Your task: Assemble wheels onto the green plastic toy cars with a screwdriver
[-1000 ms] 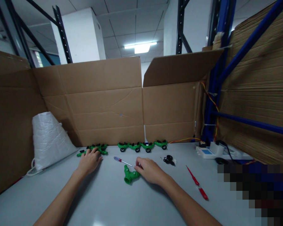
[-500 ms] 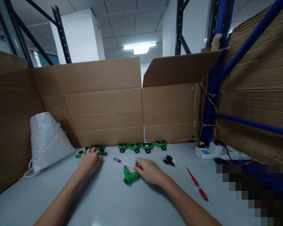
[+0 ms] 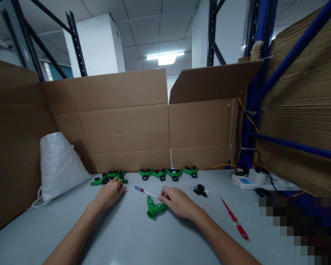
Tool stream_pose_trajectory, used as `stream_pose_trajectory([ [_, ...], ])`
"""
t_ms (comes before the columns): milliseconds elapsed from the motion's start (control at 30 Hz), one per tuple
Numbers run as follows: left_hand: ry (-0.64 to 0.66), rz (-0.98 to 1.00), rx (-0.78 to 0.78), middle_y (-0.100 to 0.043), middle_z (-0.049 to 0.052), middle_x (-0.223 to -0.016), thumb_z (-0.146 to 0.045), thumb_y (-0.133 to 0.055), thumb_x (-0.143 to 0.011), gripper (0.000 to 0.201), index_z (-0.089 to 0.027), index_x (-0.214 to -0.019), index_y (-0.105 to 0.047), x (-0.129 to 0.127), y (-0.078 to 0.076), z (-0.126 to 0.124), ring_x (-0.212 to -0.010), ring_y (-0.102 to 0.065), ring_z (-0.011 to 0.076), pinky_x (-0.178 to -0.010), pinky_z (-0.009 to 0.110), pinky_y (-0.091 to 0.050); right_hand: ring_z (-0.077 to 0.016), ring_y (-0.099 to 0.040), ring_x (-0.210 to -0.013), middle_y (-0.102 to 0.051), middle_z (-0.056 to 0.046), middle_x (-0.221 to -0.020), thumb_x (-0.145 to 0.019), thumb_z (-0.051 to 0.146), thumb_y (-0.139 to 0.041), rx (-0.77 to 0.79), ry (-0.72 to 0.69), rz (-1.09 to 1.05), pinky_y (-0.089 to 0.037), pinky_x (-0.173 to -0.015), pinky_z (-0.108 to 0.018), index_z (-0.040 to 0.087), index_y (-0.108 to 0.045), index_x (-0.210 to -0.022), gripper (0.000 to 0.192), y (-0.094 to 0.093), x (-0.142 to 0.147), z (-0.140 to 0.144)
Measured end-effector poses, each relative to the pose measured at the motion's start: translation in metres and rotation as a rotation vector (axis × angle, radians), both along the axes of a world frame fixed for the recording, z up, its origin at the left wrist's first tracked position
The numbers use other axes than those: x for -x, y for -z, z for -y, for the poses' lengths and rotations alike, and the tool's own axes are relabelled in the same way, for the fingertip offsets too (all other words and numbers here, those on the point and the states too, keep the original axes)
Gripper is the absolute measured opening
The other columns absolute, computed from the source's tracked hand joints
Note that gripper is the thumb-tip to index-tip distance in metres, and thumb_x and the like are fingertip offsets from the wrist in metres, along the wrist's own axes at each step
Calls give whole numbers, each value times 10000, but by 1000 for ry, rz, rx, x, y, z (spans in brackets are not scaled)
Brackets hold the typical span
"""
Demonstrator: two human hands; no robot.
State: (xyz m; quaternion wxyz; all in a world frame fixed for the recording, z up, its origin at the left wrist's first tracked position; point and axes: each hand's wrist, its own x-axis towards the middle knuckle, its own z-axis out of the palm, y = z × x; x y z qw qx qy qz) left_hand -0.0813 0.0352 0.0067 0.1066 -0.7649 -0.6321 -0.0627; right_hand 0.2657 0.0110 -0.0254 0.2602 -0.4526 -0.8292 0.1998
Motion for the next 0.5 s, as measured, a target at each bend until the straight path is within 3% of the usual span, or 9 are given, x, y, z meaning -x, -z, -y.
stream_pose_trajectory([
  [500, 73, 118, 46, -716, 135, -1120, -390, -548, -1044, 235, -196, -1021, -678, -6, -1, 4, -1014, -700, 276, -839, 338, -494, -194, -633, -800, -732, -34, -897, -1018, 501, -625, 38, -47, -8, -389, -697, -275, 206, -726, -975, 315, -13, 0, 10],
])
